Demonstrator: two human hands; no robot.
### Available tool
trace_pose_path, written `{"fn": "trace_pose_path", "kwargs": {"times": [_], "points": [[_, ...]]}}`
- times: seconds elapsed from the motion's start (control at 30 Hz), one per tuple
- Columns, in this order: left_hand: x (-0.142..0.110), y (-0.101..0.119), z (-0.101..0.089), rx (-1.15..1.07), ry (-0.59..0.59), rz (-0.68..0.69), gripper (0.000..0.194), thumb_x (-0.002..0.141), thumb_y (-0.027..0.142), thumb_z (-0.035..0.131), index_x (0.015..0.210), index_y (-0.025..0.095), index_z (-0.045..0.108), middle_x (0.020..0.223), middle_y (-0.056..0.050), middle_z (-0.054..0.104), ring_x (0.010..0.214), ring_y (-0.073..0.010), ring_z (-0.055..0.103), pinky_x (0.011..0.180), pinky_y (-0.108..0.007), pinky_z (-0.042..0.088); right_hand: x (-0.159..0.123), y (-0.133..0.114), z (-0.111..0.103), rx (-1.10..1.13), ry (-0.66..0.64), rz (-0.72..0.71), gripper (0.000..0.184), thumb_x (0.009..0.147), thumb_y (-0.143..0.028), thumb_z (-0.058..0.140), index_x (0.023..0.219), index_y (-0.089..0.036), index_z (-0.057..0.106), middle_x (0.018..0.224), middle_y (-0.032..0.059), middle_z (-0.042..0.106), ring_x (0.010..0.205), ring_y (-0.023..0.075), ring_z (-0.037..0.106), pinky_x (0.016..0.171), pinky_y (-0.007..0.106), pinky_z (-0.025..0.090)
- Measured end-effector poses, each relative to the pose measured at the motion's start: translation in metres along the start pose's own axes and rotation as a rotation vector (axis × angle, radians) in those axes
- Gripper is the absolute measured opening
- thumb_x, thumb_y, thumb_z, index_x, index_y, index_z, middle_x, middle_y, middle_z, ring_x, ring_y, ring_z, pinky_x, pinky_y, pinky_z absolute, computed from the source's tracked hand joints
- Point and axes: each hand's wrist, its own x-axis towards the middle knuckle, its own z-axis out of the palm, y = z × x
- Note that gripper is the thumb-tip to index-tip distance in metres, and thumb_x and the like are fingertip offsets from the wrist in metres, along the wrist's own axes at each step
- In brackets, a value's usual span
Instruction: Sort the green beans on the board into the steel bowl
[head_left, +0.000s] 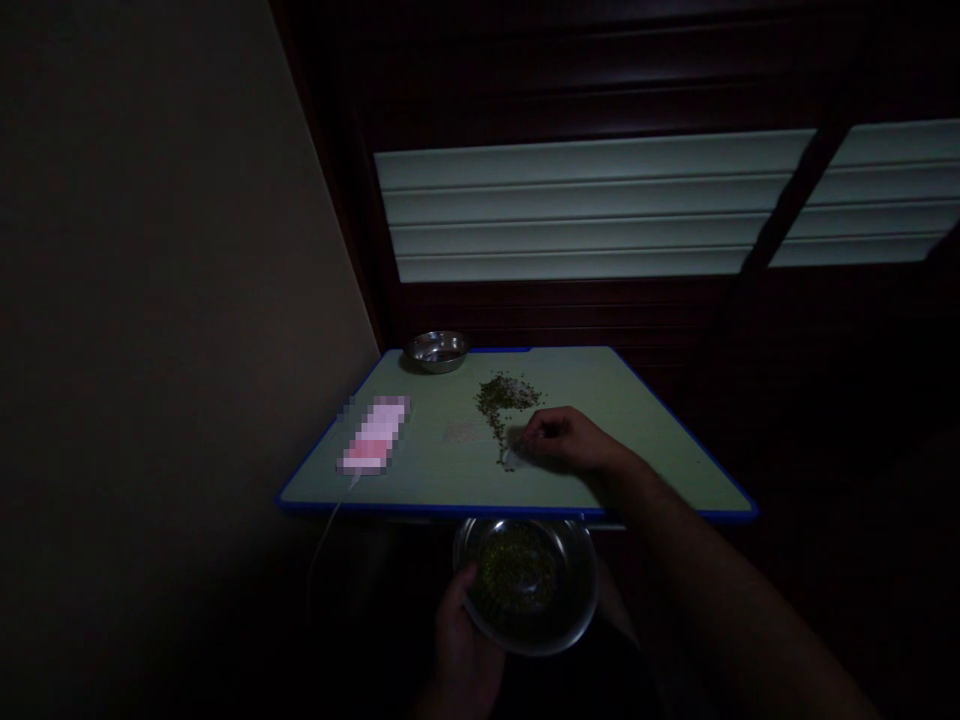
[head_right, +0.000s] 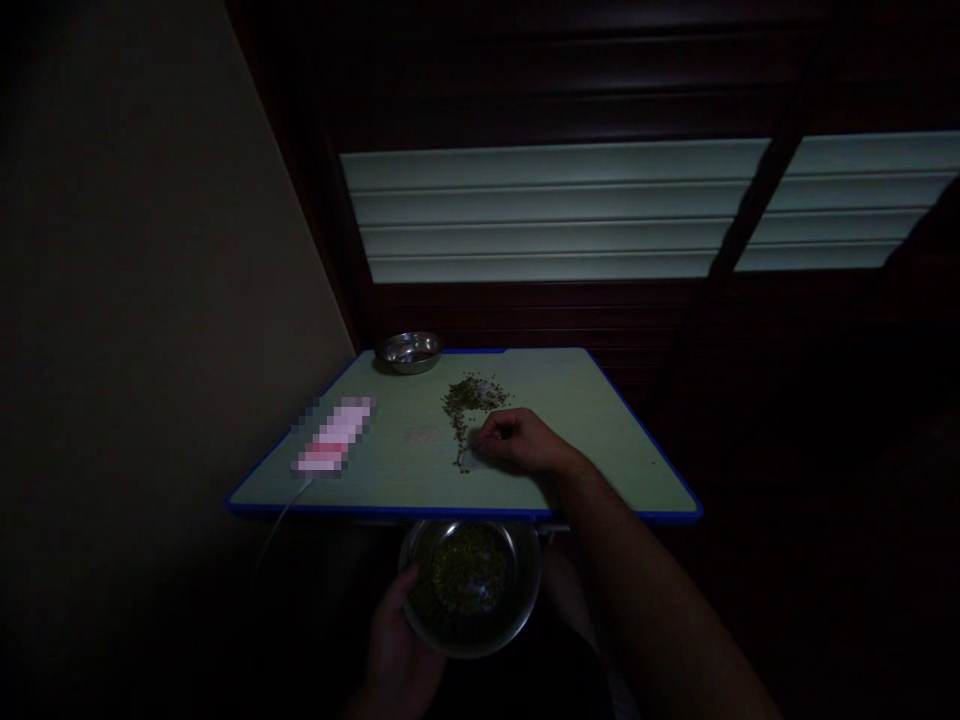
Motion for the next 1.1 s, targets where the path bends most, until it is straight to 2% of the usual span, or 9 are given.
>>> {"fn": "trace_pose_path", "kwargs": {"times": [0.27,0.43,0.67,0.9,1.1], "points": [[-0.0005,-0.0004,0.0028,-0.011,-0.003,-0.02,0.027,0.088,0.022,0.051,0.086,0.018,0.078,0.085,-0.007,0.08,0.088,-0.0236,0.073,0.099,-0.042,0.047,-0.0011,0.002,0.0063,0.048,-0.057,0.052,0.028,0.061,-0.036,0.079,0.071,-0.015,0.065,0.063,-0.0007,0.059,0.057,0.0097,0.049,0.055,0.025,0.039],[0.0003,-0.0007,0.0001,-0.002,-0.04,-0.025,0.025,0.087,0.022,0.052,0.089,0.019,0.077,0.086,-0.007,0.08,0.09,-0.0239,0.073,0.1,-0.043,0.047,0.0002,0.0012,0.0099,0.053,-0.019,0.056,0.025,0.059,-0.033,0.078,0.068,-0.015,0.062,0.06,-0.002,0.058,0.054,0.0091,0.047,0.053,0.024,0.037],[-0.001,-0.0001,0.0007,0.021,0.015,-0.017,0.025,0.085,0.021,0.054,0.096,0.018,0.076,0.081,-0.007,0.079,0.086,-0.0249,0.073,0.097,-0.044,0.049,0.0017,0.0029,0.0074,-0.012,0.068,0.014,0.02,0.061,-0.03,0.074,0.065,-0.015,0.061,0.06,-0.0014,0.057,0.055,0.0099,0.047,0.053,0.024,0.037],[-0.0019,-0.0007,0.0019,0.005,0.008,-0.005,0.026,0.087,0.021,0.052,0.092,0.018,0.077,0.08,-0.007,0.079,0.084,-0.0236,0.073,0.097,-0.043,0.048,0.0009,0.0026,0.0032,-0.014,0.049,0.002,0.022,0.063,-0.031,0.075,0.067,-0.016,0.06,0.061,-0.001,0.057,0.056,0.0102,0.048,0.056,0.025,0.039],[-0.0025,-0.001,0.0023,-0.012,0.003,0.0,0.026,0.086,0.021,0.054,0.097,0.018,0.077,0.084,-0.008,0.079,0.086,-0.025,0.073,0.097,-0.044,0.048,0.0006,0.0023,0.0033,-0.034,0.063,-0.024,0.023,0.062,-0.033,0.076,0.067,-0.015,0.061,0.062,-0.0001,0.058,0.059,0.011,0.049,0.058,0.026,0.04]]}}
